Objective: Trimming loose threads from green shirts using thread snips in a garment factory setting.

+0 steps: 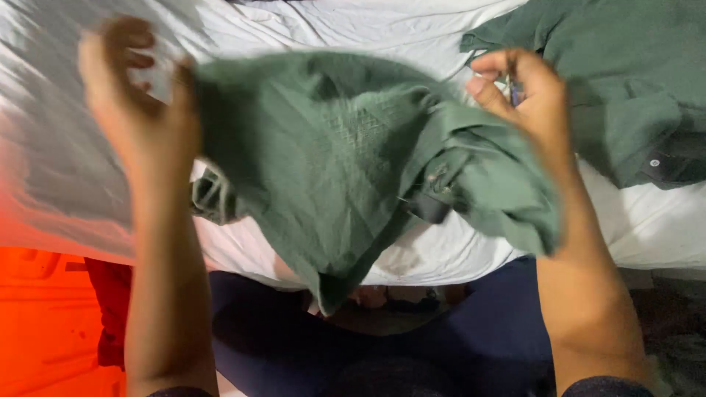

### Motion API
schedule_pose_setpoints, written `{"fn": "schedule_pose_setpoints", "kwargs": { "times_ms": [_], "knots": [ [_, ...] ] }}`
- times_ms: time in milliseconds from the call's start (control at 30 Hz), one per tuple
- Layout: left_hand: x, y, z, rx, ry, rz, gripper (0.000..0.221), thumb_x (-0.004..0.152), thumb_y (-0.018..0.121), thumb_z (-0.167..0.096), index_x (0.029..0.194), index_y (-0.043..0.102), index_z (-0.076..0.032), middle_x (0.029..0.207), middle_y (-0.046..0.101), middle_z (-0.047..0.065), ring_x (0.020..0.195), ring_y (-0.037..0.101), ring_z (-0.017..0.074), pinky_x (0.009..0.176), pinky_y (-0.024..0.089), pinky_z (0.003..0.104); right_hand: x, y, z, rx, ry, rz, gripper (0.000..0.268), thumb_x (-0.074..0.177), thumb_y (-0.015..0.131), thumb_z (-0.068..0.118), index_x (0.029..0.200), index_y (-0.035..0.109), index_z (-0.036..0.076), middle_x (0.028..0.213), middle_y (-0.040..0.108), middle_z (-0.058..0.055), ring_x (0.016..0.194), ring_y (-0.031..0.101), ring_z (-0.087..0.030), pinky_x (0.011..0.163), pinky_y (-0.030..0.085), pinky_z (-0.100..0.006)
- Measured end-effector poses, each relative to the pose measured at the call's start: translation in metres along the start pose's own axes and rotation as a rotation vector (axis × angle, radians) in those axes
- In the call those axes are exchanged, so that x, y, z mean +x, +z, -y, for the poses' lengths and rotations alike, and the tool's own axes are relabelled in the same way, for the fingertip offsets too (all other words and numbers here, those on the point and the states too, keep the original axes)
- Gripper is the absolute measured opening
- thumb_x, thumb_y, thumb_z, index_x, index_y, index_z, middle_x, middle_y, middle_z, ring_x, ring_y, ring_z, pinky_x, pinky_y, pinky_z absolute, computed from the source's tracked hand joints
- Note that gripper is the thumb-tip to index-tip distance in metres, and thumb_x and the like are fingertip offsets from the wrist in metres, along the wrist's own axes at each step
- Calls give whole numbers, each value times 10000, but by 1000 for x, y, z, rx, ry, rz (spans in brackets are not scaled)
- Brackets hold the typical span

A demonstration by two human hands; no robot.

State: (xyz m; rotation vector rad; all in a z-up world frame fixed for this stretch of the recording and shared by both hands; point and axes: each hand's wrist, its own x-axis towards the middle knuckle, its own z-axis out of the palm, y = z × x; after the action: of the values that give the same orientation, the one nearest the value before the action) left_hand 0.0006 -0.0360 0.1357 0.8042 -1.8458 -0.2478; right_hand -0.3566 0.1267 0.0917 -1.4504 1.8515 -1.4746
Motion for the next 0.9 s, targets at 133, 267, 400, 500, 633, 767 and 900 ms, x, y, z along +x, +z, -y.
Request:
{"fn": "schedule_pose_setpoints", "kwargs": {
  "times_ms": [133,267,400,500,633,767,900],
  "knots": [
    [-55,22,-41,59,2,379,311,925,730,-142,1168,583,-13,995,604,113,838,583,226,707,479,351,-17,8,-25,-156,130,122,96,1009,695,191,1092,673,148,1144,698,15,1139,626,-133,994,423,-299],
    [-112,47,-63,248,12,844,829,655,870,-560,1317,600,-141,1121,625,112,1088,598,364,883,498,587,-29,13,-9,-416,215,468,764,758,871,374,1353,592,-14,1254,652,-326,1231,585,-509,1043,450,-609],
    [-164,75,3,319,89,692,342,722,838,-311,1022,714,-205,1047,639,24,1041,616,290,802,517,476,-36,21,-32,-492,195,542,621,809,839,224,1316,617,-59,1229,668,-302,1192,643,-450,1018,498,-552],
    [-161,68,27,164,-56,481,114,881,718,-75,875,682,-183,746,606,33,714,642,292,666,511,393,-39,16,-75,-430,-50,272,217,913,771,47,1114,735,-31,935,727,-247,940,701,-458,812,547,-509],
    [-138,49,29,-113,-452,232,91,999,693,-1,1017,640,-73,776,642,96,674,606,263,643,469,357,-30,4,-95,-277,157,51,186,971,683,26,1102,746,142,802,683,-58,670,658,-200,632,513,-308],
    [-137,53,32,-265,-637,224,55,1019,689,-10,1030,661,-56,758,644,63,672,563,139,645,462,277,-32,11,-83,-212,228,-71,149,961,708,21,1067,720,125,909,716,-64,489,604,-165,448,504,-269],
    [-132,59,27,-238,-633,249,24,999,728,-47,990,707,-56,763,675,72,712,612,147,664,500,290,-45,25,-90,-415,-292,-170,325,860,804,-95,1138,671,11,1015,613,-116,977,656,-373,871,527,-440]
  ]
}}
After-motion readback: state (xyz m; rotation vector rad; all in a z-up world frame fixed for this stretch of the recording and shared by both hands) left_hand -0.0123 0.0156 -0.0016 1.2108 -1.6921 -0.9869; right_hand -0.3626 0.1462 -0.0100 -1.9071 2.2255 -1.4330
